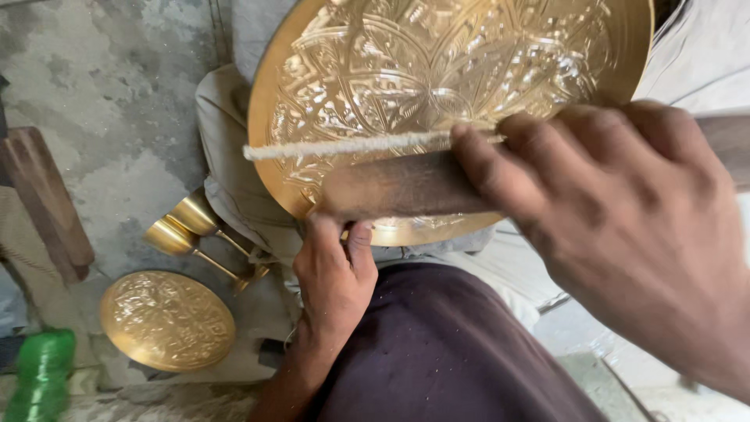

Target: The person sits on the floor with a large engraved brass tray on their lap, holding a small punch against the tray's decorated surface with one hand and striking it with a wooden mallet with the other, working the pattern section by section and repositioning the punch repeatedly. Finished brass trays and goblets lie on the floor nearby.

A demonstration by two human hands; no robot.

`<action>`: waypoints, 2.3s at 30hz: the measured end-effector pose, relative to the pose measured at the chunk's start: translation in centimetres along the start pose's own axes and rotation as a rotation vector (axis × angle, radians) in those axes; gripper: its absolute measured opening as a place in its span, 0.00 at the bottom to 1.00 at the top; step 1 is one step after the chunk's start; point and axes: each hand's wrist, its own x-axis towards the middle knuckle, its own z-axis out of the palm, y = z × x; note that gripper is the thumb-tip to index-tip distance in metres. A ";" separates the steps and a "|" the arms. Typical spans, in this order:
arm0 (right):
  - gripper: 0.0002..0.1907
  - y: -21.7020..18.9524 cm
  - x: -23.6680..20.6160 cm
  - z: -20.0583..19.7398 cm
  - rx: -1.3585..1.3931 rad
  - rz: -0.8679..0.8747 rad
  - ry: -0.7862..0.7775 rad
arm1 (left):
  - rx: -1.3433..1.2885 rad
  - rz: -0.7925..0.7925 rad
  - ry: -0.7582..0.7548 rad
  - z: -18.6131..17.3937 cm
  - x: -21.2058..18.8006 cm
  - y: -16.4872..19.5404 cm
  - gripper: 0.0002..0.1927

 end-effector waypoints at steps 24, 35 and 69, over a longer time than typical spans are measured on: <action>0.30 -0.1 -2.4 2.1 -0.161 -0.140 0.121 | -0.053 0.055 -0.011 -0.9 0.5 -0.5 0.12; 0.26 0.8 -4.2 3.1 0.143 -0.013 0.258 | -0.060 0.067 -0.080 -1.6 1.2 -0.7 0.11; 0.29 0.3 -2.4 2.6 -0.093 -0.071 0.031 | -0.042 0.039 -0.129 -1.4 1.1 -1.7 0.16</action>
